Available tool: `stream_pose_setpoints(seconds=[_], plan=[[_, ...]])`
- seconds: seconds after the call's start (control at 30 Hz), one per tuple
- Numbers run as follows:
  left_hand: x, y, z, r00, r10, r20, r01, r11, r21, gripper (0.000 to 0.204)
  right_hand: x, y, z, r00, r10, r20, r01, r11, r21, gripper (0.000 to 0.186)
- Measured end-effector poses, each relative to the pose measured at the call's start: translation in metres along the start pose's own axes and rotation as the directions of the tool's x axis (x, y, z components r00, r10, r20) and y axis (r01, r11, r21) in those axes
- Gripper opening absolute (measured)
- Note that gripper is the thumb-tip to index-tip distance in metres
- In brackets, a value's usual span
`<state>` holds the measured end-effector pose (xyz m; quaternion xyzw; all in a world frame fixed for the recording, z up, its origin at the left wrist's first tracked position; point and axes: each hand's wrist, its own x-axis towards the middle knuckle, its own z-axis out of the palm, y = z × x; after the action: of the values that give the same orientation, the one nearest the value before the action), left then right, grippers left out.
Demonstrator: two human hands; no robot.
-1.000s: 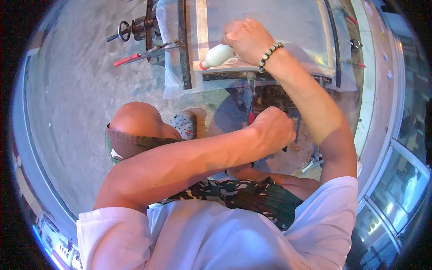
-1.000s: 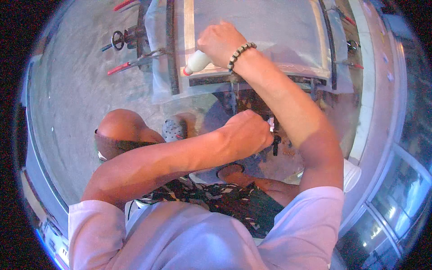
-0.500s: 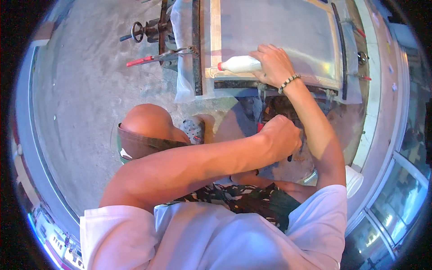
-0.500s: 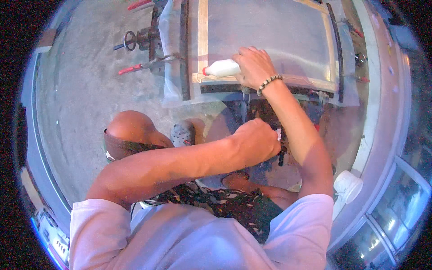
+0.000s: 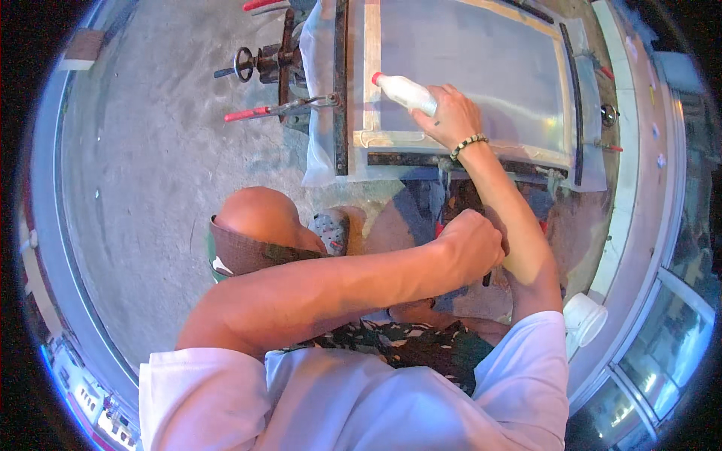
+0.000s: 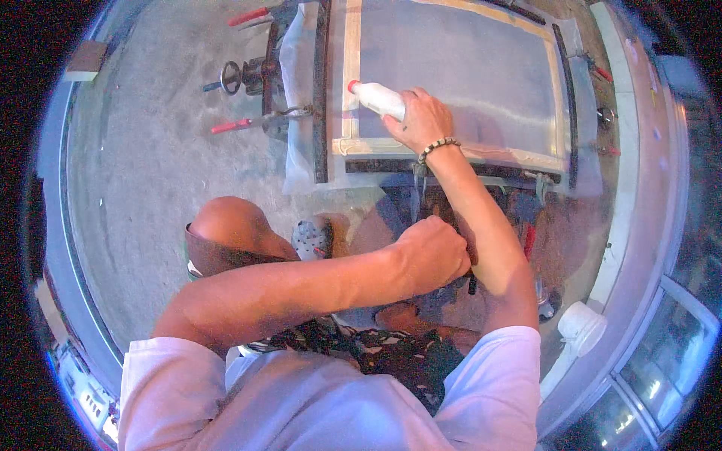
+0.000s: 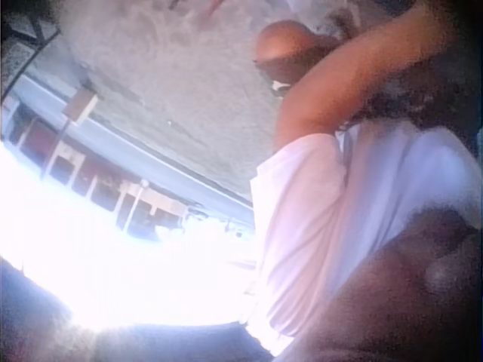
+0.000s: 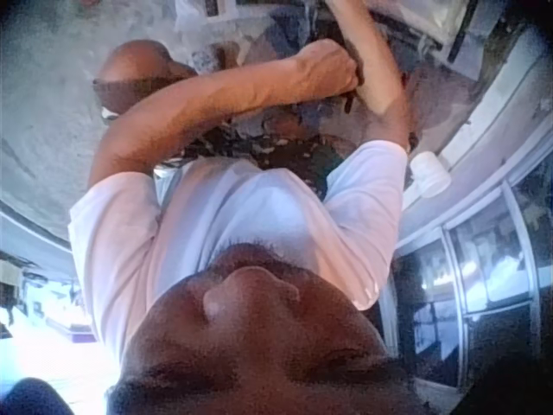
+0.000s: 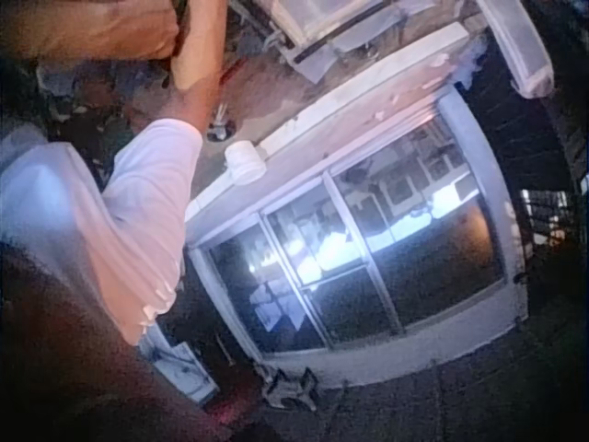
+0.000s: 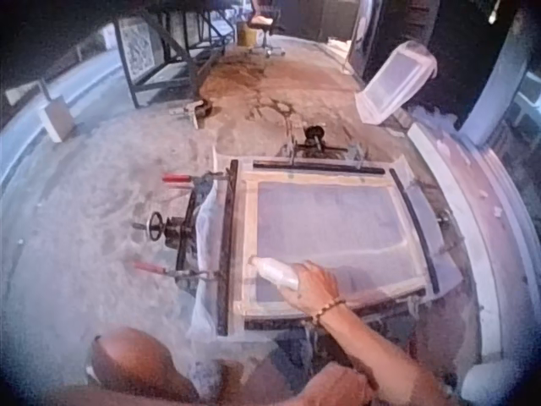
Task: The person applies liquid adhesive along the borders of a screen printing frame from a small bottle, then rubs and spreads the liquid thoroughly across the tape edges using a green sponge scrub pad.
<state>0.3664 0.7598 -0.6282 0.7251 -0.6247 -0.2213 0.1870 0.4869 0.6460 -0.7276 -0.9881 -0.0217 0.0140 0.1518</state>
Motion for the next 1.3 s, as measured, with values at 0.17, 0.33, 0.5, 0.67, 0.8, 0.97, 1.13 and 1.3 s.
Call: stream_pose_setpoints(seconds=[0.17, 0.33, 0.5, 0.67, 0.8, 0.97, 1.13, 1.3], plan=[[0.0, 0.002, -0.004, 0.994, -0.061, 0.091, 0.059, 0.998, 0.024, 0.014, 0.018, 0.015, 0.011, 0.998, -0.027, 0.064, 0.021, 0.995, 0.097, 0.047], [-0.002, 0.005, 0.003, 0.987, -0.106, 0.12, 0.103, 0.994, 0.034, 0.013, 0.023, 0.016, 0.015, 0.896, 0.184, 0.404, -0.364, 0.826, 0.431, 0.059], [0.0, 0.006, -0.003, 0.989, -0.095, 0.115, 0.089, 0.994, 0.057, 0.013, 0.015, 0.024, 0.018, 0.787, 0.142, 0.6, -0.593, 0.441, 0.674, 0.061], [0.0, 0.006, -0.005, 0.987, -0.095, 0.132, 0.09, 0.995, 0.046, 0.013, 0.01, 0.038, -0.002, 0.77, -0.101, 0.63, -0.609, 0.174, 0.774, 0.056], [0.001, 0.003, -0.007, 0.986, -0.087, 0.141, 0.083, 0.996, 0.034, 0.013, 0.008, 0.052, -0.011, 0.776, -0.183, 0.604, -0.51, 0.381, 0.771, 0.055], [0.004, 0.006, -0.009, 0.987, -0.061, 0.146, 0.053, 0.997, 0.057, 0.013, 0.016, 0.057, 0.005, 0.68, -0.064, 0.73, -0.553, 0.609, 0.569, 0.052], [0.003, 0.005, -0.01, 0.987, -0.071, 0.143, 0.069, 0.997, 0.016, 0.014, 0.023, 0.028, -0.019, 0.82, -0.335, 0.464, -0.252, 0.515, 0.819, 0.054], [0.005, 0.0, -0.004, 0.99, -0.046, 0.134, 0.048, 0.999, -0.009, 0.014, 0.047, -0.013, -0.087, 0.848, -0.51, 0.147, -0.019, 0.248, 0.968, 0.052]])
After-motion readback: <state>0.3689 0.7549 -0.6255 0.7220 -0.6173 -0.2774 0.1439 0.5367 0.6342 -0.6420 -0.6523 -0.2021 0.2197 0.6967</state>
